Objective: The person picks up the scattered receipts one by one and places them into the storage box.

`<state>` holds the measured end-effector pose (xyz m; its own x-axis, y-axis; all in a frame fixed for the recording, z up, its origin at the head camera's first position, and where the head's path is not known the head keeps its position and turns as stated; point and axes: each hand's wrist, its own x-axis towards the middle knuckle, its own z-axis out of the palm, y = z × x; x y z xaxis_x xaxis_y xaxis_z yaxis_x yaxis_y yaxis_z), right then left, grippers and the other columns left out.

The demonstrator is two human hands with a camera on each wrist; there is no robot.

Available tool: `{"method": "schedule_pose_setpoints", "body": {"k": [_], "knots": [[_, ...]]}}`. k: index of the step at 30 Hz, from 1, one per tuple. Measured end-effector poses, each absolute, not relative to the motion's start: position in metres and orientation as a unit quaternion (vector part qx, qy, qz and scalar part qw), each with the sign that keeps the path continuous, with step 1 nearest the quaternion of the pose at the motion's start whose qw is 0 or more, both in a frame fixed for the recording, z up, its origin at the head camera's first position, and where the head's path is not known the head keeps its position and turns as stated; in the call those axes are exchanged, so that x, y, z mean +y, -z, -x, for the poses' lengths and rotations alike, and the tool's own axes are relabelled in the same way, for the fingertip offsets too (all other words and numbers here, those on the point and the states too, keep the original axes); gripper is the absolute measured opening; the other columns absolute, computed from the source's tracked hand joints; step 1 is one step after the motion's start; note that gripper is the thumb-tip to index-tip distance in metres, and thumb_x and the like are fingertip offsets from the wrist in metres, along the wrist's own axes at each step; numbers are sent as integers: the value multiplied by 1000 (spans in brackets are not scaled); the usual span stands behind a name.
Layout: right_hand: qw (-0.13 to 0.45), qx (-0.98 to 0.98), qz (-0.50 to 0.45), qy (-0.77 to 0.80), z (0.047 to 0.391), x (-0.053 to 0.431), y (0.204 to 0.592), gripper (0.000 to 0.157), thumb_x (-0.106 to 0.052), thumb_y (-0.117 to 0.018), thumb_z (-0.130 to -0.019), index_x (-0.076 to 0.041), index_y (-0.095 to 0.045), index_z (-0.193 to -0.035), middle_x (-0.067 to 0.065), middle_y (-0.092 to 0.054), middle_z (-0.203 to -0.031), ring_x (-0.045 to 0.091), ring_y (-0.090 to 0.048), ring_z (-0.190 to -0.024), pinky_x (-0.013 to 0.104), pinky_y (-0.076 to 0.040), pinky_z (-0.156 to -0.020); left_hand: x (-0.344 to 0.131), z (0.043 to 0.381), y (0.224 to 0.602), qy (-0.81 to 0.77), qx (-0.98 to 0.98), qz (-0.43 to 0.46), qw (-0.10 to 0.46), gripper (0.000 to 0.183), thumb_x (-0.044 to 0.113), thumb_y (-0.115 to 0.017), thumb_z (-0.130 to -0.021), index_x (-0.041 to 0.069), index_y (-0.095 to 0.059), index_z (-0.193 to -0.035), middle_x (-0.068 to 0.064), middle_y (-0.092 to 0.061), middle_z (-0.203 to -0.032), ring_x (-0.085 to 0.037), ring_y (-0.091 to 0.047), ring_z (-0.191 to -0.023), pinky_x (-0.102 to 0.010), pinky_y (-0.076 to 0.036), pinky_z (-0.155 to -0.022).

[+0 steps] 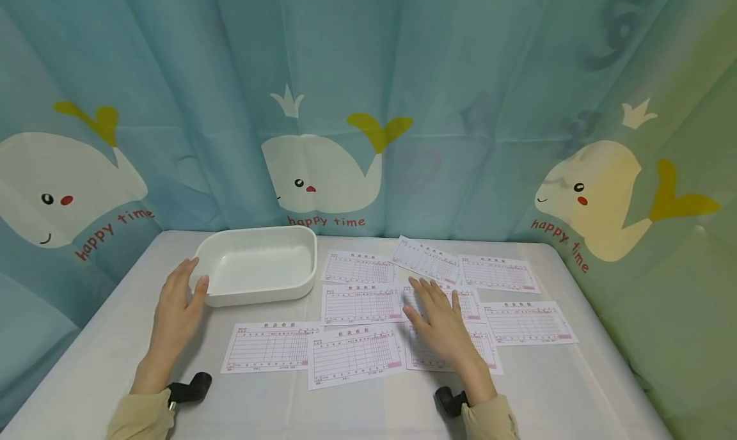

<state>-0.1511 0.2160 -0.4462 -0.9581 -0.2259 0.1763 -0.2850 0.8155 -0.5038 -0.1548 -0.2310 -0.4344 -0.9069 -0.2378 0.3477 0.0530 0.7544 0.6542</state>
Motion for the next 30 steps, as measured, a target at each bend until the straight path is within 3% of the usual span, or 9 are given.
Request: {"method": "schedule_pose_setpoints", "body": {"k": [6,11,17,25,30], "knots": [[49,-947,-144,-282,158,218,446,57,-38,-49,-99,-13,-35,-149,19,-37,-152,44,-26,-143,66,-12,-117,-236,155,433,394,-897,-79,186,55,32,-43,-102,4,-31,-148,-25,-27,-154,-47,-24,-142,-69,-23,-112],[47,-945,-152,-284,165,219,445,57,-35,-50,-99,-12,-35,-148,19,-38,-151,45,-27,-142,66,-21,-115,-239,155,433,424,-882,-92,185,53,26,-45,-102,2,-32,-147,-28,-32,-150,-48,-32,-138,-66,-33,-109],[45,-946,-165,-275,174,218,444,55,-35,-50,-99,-10,-37,-147,20,-41,-149,44,-30,-141,63,-19,-118,-243,154,432,477,-853,-129,170,53,24,-47,-101,5,-33,-148,-24,-33,-151,-43,-39,-136,-59,-41,-107],[32,-947,-173,-270,182,216,444,56,-33,-53,-98,-9,-37,-147,21,-41,-149,44,-32,-140,63,-21,-117,-245,152,436,509,-833,-163,142,54,30,-43,-102,11,-31,-150,-15,-34,-154,-39,-40,-137,-58,-40,-109],[26,-946,-178,-271,186,214,443,56,-30,-56,-96,-8,-39,-146,19,-43,-148,43,-36,-138,62,-22,-117,-246,152,440,516,-828,-175,134,53,31,-42,-102,12,-31,-150,-17,-36,-153,-39,-40,-137,-56,-40,-110]]}}
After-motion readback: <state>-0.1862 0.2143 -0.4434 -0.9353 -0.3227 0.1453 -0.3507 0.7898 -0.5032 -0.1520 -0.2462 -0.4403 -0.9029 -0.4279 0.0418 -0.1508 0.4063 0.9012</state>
